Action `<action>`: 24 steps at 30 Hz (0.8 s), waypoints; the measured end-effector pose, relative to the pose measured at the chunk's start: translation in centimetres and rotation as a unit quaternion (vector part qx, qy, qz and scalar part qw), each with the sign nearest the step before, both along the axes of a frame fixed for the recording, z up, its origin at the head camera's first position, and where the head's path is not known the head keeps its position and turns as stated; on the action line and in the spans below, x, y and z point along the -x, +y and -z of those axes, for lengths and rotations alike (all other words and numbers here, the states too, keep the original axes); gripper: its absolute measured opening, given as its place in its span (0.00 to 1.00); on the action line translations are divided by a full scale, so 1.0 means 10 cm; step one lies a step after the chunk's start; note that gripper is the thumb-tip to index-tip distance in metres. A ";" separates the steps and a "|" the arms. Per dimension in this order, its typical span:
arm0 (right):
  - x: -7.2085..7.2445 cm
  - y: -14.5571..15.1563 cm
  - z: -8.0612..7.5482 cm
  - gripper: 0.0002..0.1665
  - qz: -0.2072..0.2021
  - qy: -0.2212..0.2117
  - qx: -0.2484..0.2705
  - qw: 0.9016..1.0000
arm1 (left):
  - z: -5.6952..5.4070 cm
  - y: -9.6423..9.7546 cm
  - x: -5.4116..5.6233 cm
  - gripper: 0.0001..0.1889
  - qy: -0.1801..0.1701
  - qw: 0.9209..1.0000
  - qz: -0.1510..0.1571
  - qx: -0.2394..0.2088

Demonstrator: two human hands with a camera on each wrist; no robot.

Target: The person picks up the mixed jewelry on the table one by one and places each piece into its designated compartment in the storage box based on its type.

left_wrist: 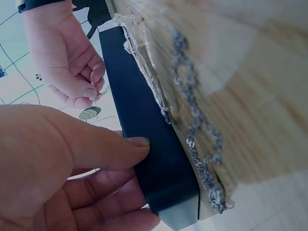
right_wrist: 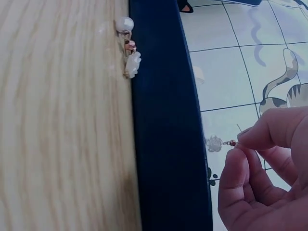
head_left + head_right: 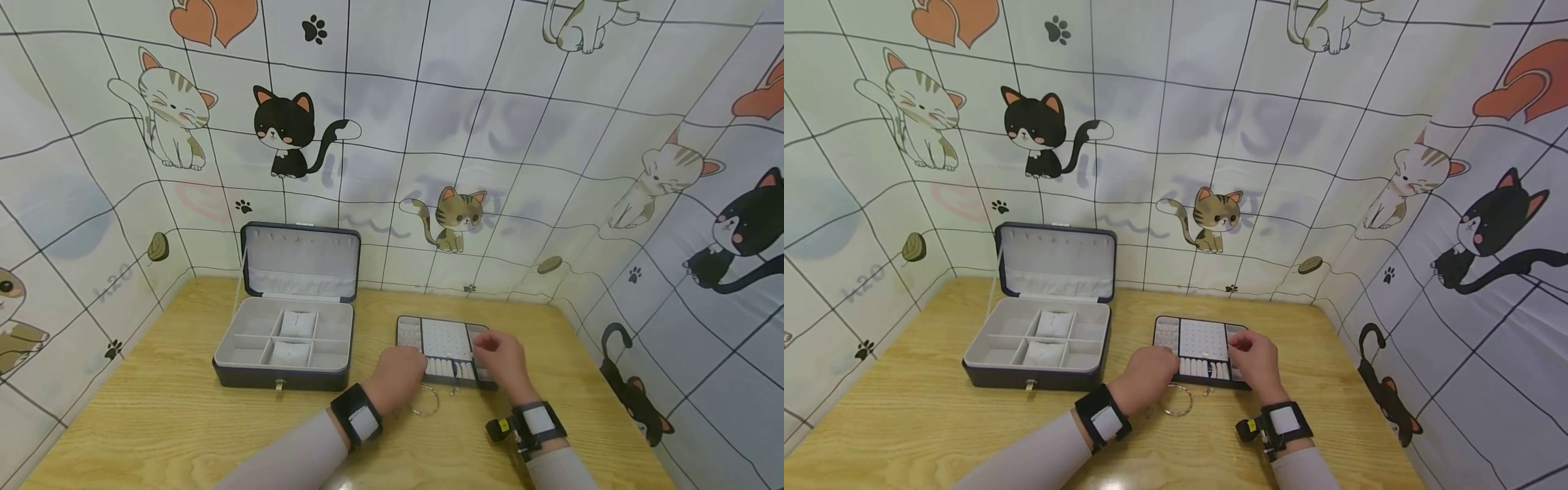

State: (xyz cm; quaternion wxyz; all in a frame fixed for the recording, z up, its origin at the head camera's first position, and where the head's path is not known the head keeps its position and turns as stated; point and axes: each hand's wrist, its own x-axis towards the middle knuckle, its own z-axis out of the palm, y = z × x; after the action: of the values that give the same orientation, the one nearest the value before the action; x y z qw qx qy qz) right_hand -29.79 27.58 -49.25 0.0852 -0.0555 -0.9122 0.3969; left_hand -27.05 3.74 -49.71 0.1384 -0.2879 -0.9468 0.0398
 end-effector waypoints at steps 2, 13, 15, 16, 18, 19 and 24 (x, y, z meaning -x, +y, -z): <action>0.00 0.00 0.00 0.05 -0.005 0.004 -0.005 1.000 | 0.00 0.00 0.00 0.05 0.004 1.000 0.000 0.003; 0.02 -0.04 0.07 0.06 -0.040 0.020 -0.048 0.998 | -0.02 0.00 0.00 0.05 0.001 1.000 -0.001 0.007; 0.03 -0.05 0.08 0.07 -0.042 0.022 -0.053 0.997 | -0.03 -0.01 0.00 0.04 -0.001 1.000 -0.002 0.006; 0.03 -0.05 0.09 0.07 -0.043 0.022 -0.055 0.997 | -0.03 -0.01 0.00 0.04 -0.002 1.000 -0.001 0.006; 0.03 -0.05 0.11 0.06 -0.046 0.023 -0.059 0.997 | -0.03 -0.01 -0.01 0.04 -0.003 1.000 -0.001 0.005; 0.03 -0.05 0.12 0.06 -0.048 0.023 -0.061 0.997 | -0.04 -0.01 -0.01 0.04 -0.003 1.000 -0.001 0.005; 0.03 -0.07 0.13 0.05 -0.058 0.039 -0.079 0.994 | -0.04 -0.02 -0.01 0.04 -0.001 1.000 0.004 0.002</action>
State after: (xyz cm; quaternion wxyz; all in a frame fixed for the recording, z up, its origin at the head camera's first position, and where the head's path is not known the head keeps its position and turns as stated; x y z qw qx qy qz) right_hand -30.06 26.89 -50.58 0.1017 0.0195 -0.9385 0.3295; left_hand -26.98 3.57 -49.35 0.1374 -0.2916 -0.9457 0.0410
